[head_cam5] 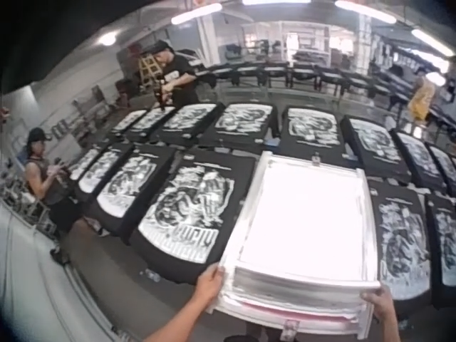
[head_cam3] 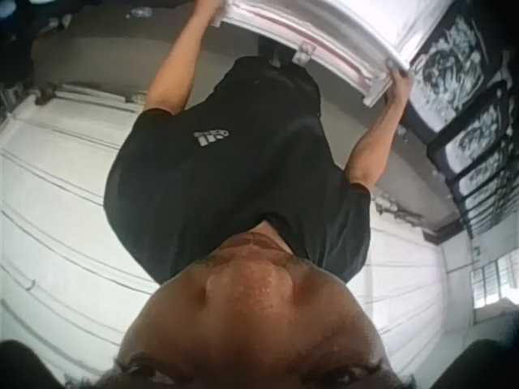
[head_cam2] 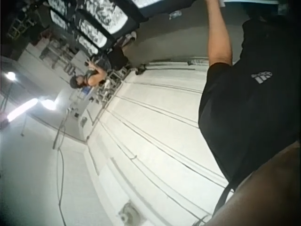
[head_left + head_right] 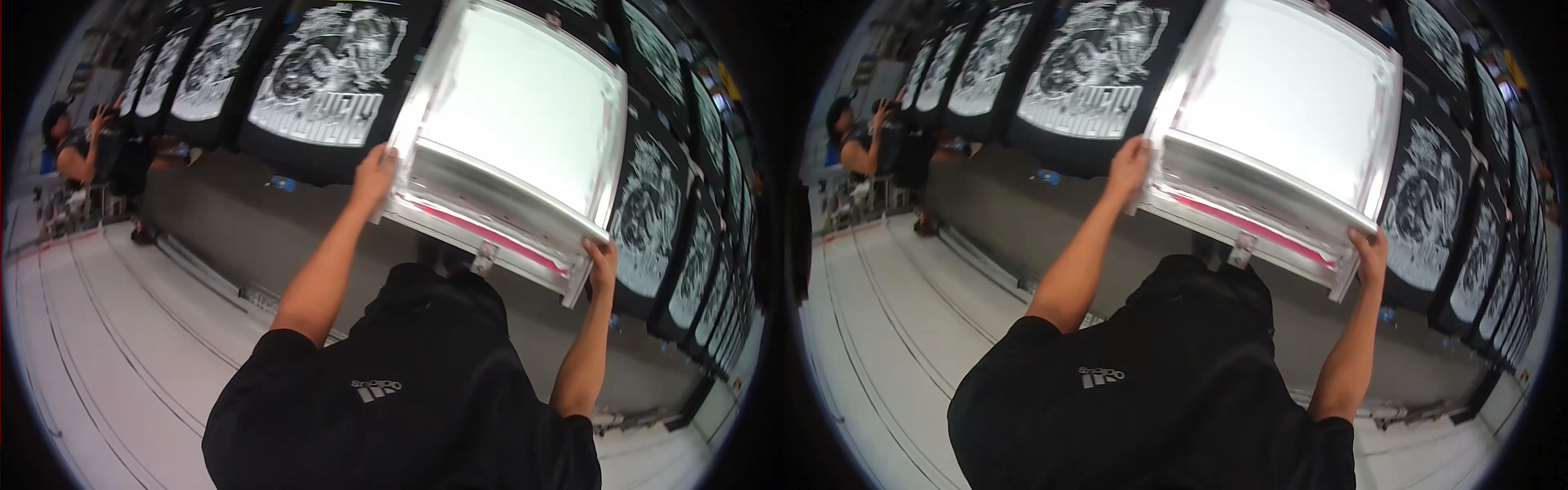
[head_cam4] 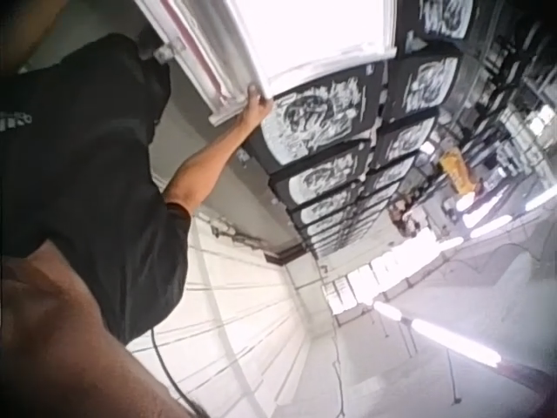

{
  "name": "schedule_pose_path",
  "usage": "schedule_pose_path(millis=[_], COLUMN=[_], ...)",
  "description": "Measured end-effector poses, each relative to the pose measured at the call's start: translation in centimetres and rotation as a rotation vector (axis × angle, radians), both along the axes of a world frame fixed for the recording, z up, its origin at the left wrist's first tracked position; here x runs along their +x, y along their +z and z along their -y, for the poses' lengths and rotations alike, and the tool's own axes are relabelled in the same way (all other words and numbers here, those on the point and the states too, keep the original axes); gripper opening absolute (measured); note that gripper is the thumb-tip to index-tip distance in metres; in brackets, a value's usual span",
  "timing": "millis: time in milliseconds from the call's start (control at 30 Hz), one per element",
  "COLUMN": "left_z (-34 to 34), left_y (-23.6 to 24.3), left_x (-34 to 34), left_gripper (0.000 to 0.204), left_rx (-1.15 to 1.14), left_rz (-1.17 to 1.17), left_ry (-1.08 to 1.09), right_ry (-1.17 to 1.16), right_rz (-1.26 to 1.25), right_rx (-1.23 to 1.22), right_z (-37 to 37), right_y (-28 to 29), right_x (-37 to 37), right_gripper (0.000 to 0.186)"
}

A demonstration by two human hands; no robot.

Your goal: Printing a graphic onto black t-shirts using a screen and squeegee.

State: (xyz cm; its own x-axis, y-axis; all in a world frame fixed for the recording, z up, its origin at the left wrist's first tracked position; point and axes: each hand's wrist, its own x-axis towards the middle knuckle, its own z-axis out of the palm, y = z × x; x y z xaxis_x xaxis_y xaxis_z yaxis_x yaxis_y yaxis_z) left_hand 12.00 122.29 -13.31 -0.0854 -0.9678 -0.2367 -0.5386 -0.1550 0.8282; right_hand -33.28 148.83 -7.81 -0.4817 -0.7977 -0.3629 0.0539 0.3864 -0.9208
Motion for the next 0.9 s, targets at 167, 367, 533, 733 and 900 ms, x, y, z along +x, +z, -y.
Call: schedule_pose_path(millis=[167,367,533,733,900], left_z=[-0.2,0.3,-0.6,-1.2,0.9], left_y=[0.8,0.5,9.6,13.6,15.3], left_x=[-0.4,0.6,1.0,-3.7,-6.4], left_gripper=[0.046,0.048,0.057,0.039,0.02], left_rx=[0.059,0.207,-0.369,-0.502,-0.554], left_rz=[0.005,-0.093,0.01,0.469,0.469], left_ry=[0.022,-0.008,-0.324,-1.141,-1.139], right_ry=[-0.014,0.1,0.453,0.627,0.618], right_rz=[0.043,0.017,-0.635,-1.099,-0.872], right_rx=[-0.038,0.054,0.305,0.299,0.333], right_z=[-0.1,0.6,2.0,0.6,2.0], right_y=[-1.1,0.1,6.6,7.1,8.2], right_x=[-0.4,-0.4,2.9,8.1,6.3], right_gripper=[0.04,0.032,0.024,0.033,0.03])
